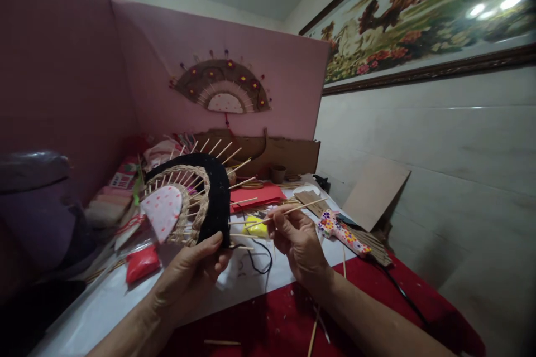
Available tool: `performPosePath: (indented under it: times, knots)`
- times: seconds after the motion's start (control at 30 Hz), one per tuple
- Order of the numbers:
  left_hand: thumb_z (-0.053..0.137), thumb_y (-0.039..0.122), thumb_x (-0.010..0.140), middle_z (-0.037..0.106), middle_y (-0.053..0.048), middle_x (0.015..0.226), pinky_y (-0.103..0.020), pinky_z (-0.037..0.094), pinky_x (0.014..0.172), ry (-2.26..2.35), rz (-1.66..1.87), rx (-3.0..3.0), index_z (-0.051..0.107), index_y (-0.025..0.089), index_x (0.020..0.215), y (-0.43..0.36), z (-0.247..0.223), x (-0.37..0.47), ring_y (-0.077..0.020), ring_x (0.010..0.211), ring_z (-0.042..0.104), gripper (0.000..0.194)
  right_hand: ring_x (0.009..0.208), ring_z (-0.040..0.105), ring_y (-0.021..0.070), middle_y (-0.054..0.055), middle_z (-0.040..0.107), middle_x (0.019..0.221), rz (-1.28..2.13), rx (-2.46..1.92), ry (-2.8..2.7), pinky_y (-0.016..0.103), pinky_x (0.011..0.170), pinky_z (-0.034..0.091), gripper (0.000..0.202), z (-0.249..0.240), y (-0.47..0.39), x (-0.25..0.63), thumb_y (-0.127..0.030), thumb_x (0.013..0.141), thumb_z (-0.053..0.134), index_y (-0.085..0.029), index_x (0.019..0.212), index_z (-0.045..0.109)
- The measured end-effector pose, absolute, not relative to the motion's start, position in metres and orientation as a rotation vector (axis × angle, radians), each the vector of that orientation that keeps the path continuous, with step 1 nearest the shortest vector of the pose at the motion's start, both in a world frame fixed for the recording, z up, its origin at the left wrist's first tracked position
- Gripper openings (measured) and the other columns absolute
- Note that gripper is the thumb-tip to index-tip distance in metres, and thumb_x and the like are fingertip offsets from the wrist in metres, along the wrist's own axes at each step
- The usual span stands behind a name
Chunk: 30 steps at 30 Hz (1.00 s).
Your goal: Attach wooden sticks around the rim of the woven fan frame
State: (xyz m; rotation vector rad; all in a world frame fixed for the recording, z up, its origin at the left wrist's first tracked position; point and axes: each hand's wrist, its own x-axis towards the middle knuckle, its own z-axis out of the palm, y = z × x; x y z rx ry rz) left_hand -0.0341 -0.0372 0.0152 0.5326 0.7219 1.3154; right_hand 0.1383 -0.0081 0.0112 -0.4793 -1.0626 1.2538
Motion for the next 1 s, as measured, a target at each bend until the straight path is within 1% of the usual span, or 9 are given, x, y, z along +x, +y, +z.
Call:
performPosePath:
  times: [0.13, 0.3, 0.57, 0.83, 1.0]
  knots:
    - [0.051, -0.004, 0.072, 0.061, -0.007, 0.062, -0.014, 0.047, 0.040, 0.728, 1.323, 0.509, 0.064, 0.005, 0.068, -0.0374, 0.0139, -0.0344, -0.0065, 0.043, 0.053, 0.016, 0.047, 0.047, 0.0072, 0.001, 0.062, 0.063, 1.290, -0.504, -1.132, 0.016, 0.035, 0.025, 0.012, 0.0096, -0.0087, 0.1369, -0.030, 0.068, 0.068, -0.018, 0.071, 0.065]
    - [0.050, -0.003, 0.073, 0.061, -0.007, 0.060, -0.014, 0.047, 0.040, 0.756, 1.313, 0.499, 0.063, 0.004, 0.067, -0.0372, 0.0132, -0.0324, -0.0066, 0.044, 0.053, 0.016, 0.046, 0.045, 0.0056, 0.001, 0.062, 0.064, 1.286, -0.522, -1.153, 0.014, 0.033, 0.022, 0.011, 0.0086, -0.0082, 0.1353, -0.029, 0.068, 0.067, -0.019, 0.074, 0.067]
    - [0.051, -0.003, 0.072, 0.062, -0.006, 0.063, -0.013, 0.048, 0.040, 0.800, 1.299, 0.470, 0.062, 0.006, 0.071, -0.0369, 0.0138, -0.0310, -0.0063, 0.044, 0.054, 0.014, 0.044, 0.045, 0.0063, 0.001, 0.062, 0.060, 1.250, -0.517, -1.199, 0.015, 0.031, 0.022, 0.015, 0.0100, -0.0100, 0.1323, -0.030, 0.067, 0.069, -0.019, 0.075, 0.069]
    - [0.050, -0.003, 0.073, 0.059, -0.006, 0.060, -0.013, 0.047, 0.039, 0.791, 1.290, 0.476, 0.062, 0.004, 0.068, -0.0368, 0.0128, -0.0316, -0.0052, 0.041, 0.051, 0.015, 0.042, 0.042, 0.0056, -0.001, 0.056, 0.054, 1.234, -0.529, -1.165, 0.016, 0.031, 0.022, 0.013, 0.0121, -0.0103, 0.1338, -0.030, 0.065, 0.070, -0.019, 0.071, 0.069]
    - [0.049, -0.005, 0.073, 0.061, -0.007, 0.062, -0.014, 0.049, 0.041, 0.779, 1.313, 0.483, 0.063, 0.003, 0.070, -0.0380, 0.0155, -0.0300, -0.0058, 0.042, 0.052, 0.016, 0.041, 0.038, 0.0046, -0.004, 0.050, 0.050, 1.232, -0.518, -1.180, 0.015, 0.032, 0.023, 0.011, 0.0126, -0.0111, 0.1330, -0.030, 0.066, 0.069, -0.019, 0.069, 0.068]
